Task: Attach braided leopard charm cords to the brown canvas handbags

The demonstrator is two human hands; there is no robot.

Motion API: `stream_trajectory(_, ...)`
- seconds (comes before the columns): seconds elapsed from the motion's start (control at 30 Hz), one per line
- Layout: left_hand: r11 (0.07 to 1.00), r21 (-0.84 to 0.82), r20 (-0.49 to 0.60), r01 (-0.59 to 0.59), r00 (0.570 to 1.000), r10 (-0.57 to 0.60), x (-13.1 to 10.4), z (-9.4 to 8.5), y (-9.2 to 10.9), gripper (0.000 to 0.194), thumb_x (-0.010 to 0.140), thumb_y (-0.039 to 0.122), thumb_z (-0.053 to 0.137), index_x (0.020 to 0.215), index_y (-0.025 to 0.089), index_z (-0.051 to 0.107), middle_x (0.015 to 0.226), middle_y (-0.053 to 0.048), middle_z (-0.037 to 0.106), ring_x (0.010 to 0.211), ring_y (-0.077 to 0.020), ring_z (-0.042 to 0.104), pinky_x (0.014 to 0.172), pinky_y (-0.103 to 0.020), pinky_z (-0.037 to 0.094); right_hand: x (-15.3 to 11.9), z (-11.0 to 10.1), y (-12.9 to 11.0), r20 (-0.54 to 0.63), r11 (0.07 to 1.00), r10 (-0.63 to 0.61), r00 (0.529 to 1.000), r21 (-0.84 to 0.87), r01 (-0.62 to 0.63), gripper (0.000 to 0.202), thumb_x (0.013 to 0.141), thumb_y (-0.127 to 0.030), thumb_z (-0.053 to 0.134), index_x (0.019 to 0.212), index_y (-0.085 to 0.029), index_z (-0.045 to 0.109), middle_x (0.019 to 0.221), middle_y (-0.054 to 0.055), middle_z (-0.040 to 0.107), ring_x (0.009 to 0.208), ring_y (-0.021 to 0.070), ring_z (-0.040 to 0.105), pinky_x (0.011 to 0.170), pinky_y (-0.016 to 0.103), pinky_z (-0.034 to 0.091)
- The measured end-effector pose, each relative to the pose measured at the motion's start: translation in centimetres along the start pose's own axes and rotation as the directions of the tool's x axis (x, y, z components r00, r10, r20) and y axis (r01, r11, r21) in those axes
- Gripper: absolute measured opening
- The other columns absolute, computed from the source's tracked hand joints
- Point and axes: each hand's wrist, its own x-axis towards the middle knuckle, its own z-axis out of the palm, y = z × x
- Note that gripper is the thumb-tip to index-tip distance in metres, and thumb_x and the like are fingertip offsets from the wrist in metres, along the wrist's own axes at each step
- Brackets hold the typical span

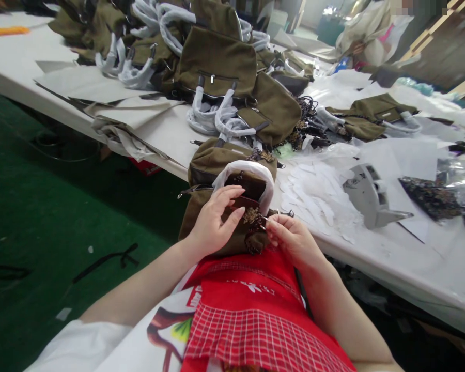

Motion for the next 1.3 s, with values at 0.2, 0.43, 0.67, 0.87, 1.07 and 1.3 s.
stream_trajectory(0.2, 0.968, 0.126, 0.258, -0.217, 0.949, 0.179, 0.6, 1.2, 3.0, 0.026, 0.085, 0.021, 0.062, 0.111, 0.016, 0.064, 0.110, -0.009, 0.071, 0.102, -0.0219, 0.066, 0.096, -0.036, 0.052, 0.4, 0.8, -1.2, -0.044, 0.984, -0.004, 0.999, 0.175, 0.012, 0.040, 0.078, -0.052, 0.075, 0.069, -0.016, 0.062, 0.055, -0.003, 0.052, 0.045, 0.0054, 0.039, 0.042, 0.019, 0.026)
stream_trajectory(0.43, 0.994, -0.103, 0.314, 0.036, 0.949, -0.001, 1.1, 2.5, 2.7, 0.026, 0.086, 0.011, 0.050, 0.108, 0.015, 0.063, 0.100, -0.006, 0.074, 0.091, -0.0166, 0.070, 0.085, -0.027, 0.055, 0.9, 0.3, -1.3, -0.155, 0.991, -0.026, 0.988, 0.127, 0.046, 0.043, 0.075, -0.054, 0.075, 0.067, -0.015, 0.061, 0.050, -0.004, 0.052, 0.037, 0.0028, 0.039, 0.037, 0.016, 0.024)
stream_trajectory(0.67, 0.989, -0.121, 0.346, 0.082, 0.938, -0.035, 1.1, 2.2, 2.4, 0.018, 0.087, 0.015, 0.051, 0.099, 0.014, 0.065, 0.092, -0.005, 0.072, 0.084, -0.0155, 0.068, 0.079, -0.025, 0.054, 1.2, 0.4, -1.4, -0.182, 0.989, 0.000, 0.983, 0.142, 0.026, 0.047, 0.067, -0.057, 0.080, 0.061, -0.015, 0.060, 0.045, -0.005, 0.051, 0.033, 0.0025, 0.036, 0.033, 0.016, 0.021)
stream_trajectory(0.87, 0.957, -0.208, 0.384, 0.201, 0.917, -0.109, 0.9, 2.4, 2.5, 0.017, 0.088, 0.022, 0.055, 0.098, 0.013, 0.063, 0.090, -0.006, 0.071, 0.079, -0.0169, 0.067, 0.072, -0.026, 0.054, 1.2, 0.3, -1.0, -0.173, 0.987, 0.035, 0.984, 0.161, -0.006, 0.049, 0.067, -0.059, 0.080, 0.059, -0.014, 0.060, 0.045, -0.005, 0.049, 0.034, 0.0021, 0.035, 0.033, 0.015, 0.021)
stream_trajectory(1.07, 0.926, -0.280, 0.316, 0.253, 0.935, -0.160, 0.9, 3.0, 2.0, 0.020, 0.087, 0.032, 0.061, 0.087, 0.013, 0.067, 0.084, -0.006, 0.072, 0.076, -0.0166, 0.065, 0.073, -0.027, 0.053, 0.9, 0.2, -0.7, -0.155, 0.983, 0.000, 0.988, 0.183, 0.029, 0.048, 0.073, -0.060, 0.075, 0.061, -0.014, 0.066, 0.048, -0.002, 0.052, 0.038, 0.0051, 0.039, 0.036, 0.018, 0.025)
stream_trajectory(1.3, 0.921, -0.299, 0.255, 0.249, 0.951, -0.174, 0.9, 2.8, 1.4, 0.022, 0.088, 0.034, 0.062, 0.089, 0.014, 0.070, 0.085, -0.005, 0.072, 0.078, -0.0166, 0.066, 0.074, -0.028, 0.053, 0.5, -0.2, -0.3, -0.062, 0.982, -0.181, 0.981, 0.036, 0.184, 0.017, 0.079, -0.037, 0.077, 0.078, -0.020, 0.075, 0.078, 0.001, 0.064, 0.073, 0.0125, 0.056, 0.071, 0.024, 0.046)
